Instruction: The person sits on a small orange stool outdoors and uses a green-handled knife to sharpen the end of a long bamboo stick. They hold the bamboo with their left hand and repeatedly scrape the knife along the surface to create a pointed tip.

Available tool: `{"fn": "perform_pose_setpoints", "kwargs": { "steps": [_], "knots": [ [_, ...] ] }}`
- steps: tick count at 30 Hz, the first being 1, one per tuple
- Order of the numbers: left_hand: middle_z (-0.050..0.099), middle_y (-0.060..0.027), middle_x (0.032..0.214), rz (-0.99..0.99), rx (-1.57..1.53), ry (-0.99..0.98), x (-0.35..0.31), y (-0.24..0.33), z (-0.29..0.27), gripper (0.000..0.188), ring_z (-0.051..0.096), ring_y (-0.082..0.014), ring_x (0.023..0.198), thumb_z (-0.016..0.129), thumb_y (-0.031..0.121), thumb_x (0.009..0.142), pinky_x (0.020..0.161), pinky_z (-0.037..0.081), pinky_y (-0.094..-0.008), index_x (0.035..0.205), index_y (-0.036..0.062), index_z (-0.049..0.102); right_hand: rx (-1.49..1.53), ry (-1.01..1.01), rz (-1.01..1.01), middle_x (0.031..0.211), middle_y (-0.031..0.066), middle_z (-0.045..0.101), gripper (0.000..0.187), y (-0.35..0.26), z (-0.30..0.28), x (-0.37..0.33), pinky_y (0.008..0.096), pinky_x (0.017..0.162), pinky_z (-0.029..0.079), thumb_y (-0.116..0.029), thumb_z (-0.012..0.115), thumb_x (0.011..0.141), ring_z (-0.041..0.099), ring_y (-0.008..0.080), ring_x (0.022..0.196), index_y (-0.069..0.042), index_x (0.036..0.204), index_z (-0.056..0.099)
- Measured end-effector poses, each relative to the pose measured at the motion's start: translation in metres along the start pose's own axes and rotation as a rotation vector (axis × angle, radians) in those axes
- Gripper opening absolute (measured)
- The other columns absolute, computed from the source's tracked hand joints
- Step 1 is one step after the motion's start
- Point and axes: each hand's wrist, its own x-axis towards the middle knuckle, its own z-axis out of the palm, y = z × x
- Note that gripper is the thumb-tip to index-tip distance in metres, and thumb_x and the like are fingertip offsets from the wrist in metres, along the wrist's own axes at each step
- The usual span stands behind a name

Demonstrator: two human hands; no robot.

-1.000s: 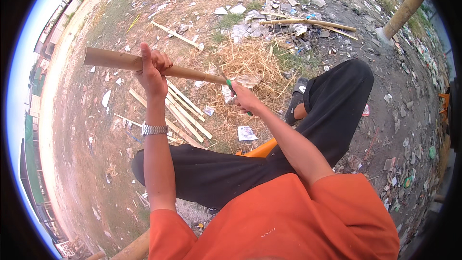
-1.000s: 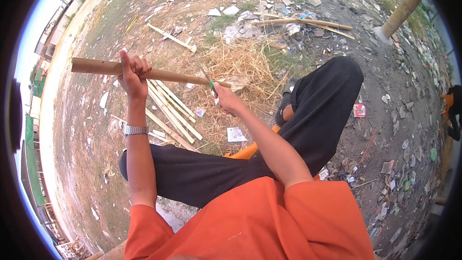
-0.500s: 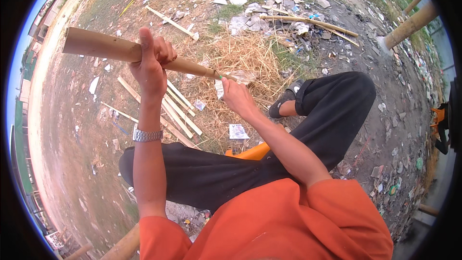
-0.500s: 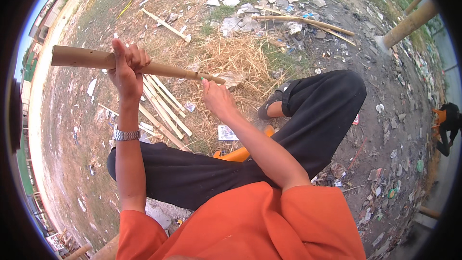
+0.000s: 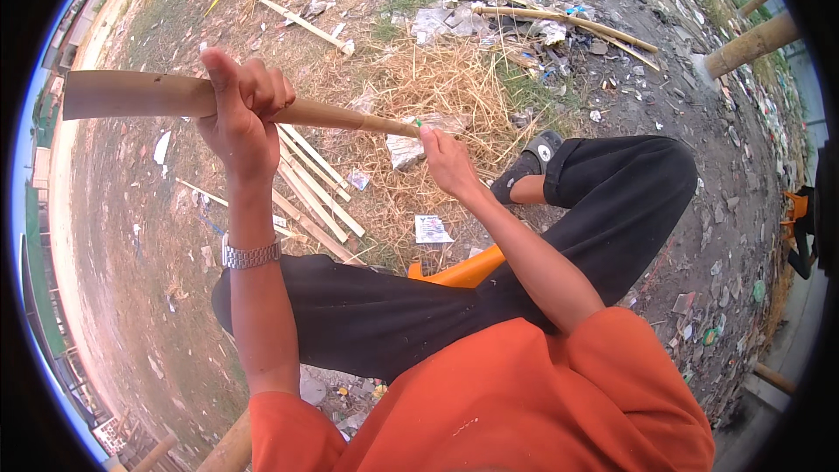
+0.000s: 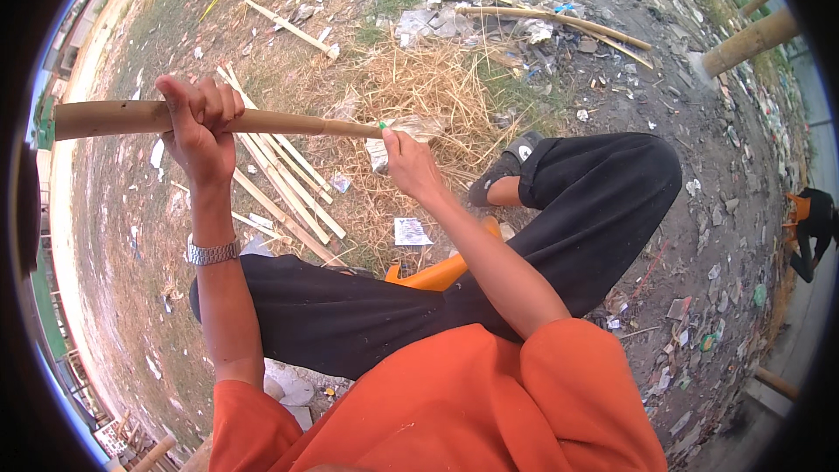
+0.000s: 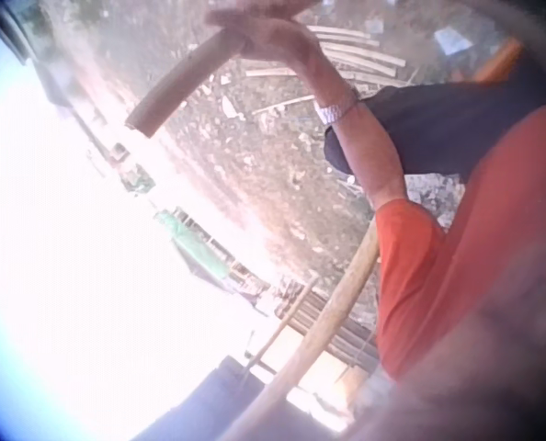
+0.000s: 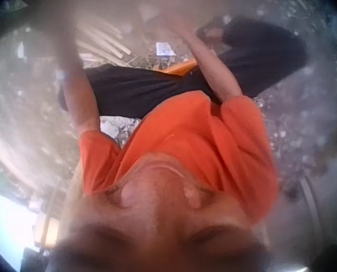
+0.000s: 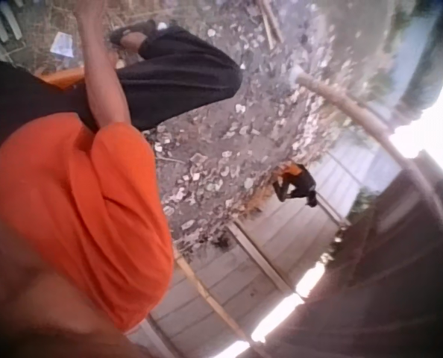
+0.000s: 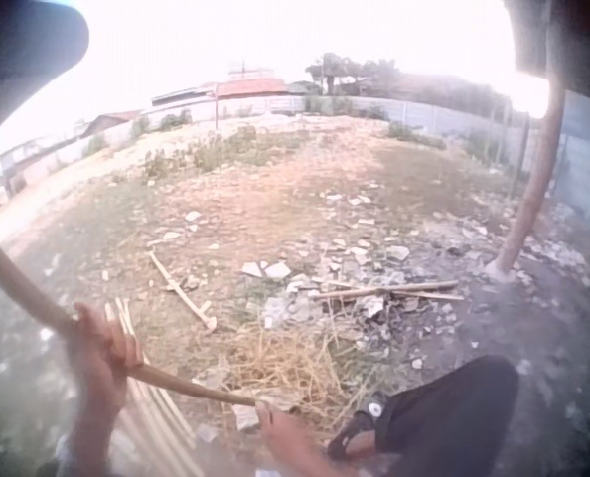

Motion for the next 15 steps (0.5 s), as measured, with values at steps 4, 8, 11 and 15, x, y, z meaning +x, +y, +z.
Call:
{"fn": "perform_pose_setpoints", "kwargs": {
  "steps": [4,8,11,15],
  "knots": [
    [0.02,0.004,0.053,0.012,-0.001,-0.02,-0.008,-0.002,-0.001,0.049,0.02,-0.009,0.047,0.043,0.046,0.097,0.049,0.023,-0.0278,0.064,0.013,0.027,0.212,-0.037,-0.135,0.064,0.0188,0.055,0.058,-0.056,-0.011,-0.023,0.0456,0.062,0.041,-0.045,0.027,0.1,0.054,0.0337,0.061,0.003,0.088,0.058],
    [0.02,0.0038,0.053,0.032,0.013,-0.023,-0.015,-0.001,-0.001,0.05,0.019,-0.009,0.047,0.042,0.048,0.097,0.049,0.022,-0.0276,0.063,0.0133,0.027,0.141,-0.113,-0.148,0.061,0.0213,0.056,0.058,-0.076,-0.005,-0.036,0.0485,0.062,0.041,-0.044,0.027,0.1,0.055,0.0387,0.06,0.004,0.084,0.057],
    [0.019,0.0039,0.054,0.022,0.016,-0.027,-0.016,0.001,-0.002,0.051,0.018,-0.0092,0.048,0.041,0.05,0.096,0.05,0.022,-0.0273,0.063,0.0136,0.027,-0.042,-0.112,-0.024,0.072,0.0271,0.062,0.062,-0.071,0.006,-0.029,0.0519,0.072,0.046,-0.042,0.025,0.101,0.06,0.0449,0.072,0.006,0.085,0.062],
    [0.019,0.0041,0.054,0.027,0.037,-0.03,-0.016,0.0,-0.003,0.051,0.018,-0.0094,0.048,0.039,0.051,0.096,0.051,0.022,-0.0275,0.063,0.0138,0.026,-0.102,-0.161,0.134,0.078,0.0308,0.062,0.065,-0.049,0.008,-0.023,0.0526,0.077,0.047,-0.041,0.026,0.101,0.061,0.047,0.078,0.007,0.081,0.064]
  ]
}}
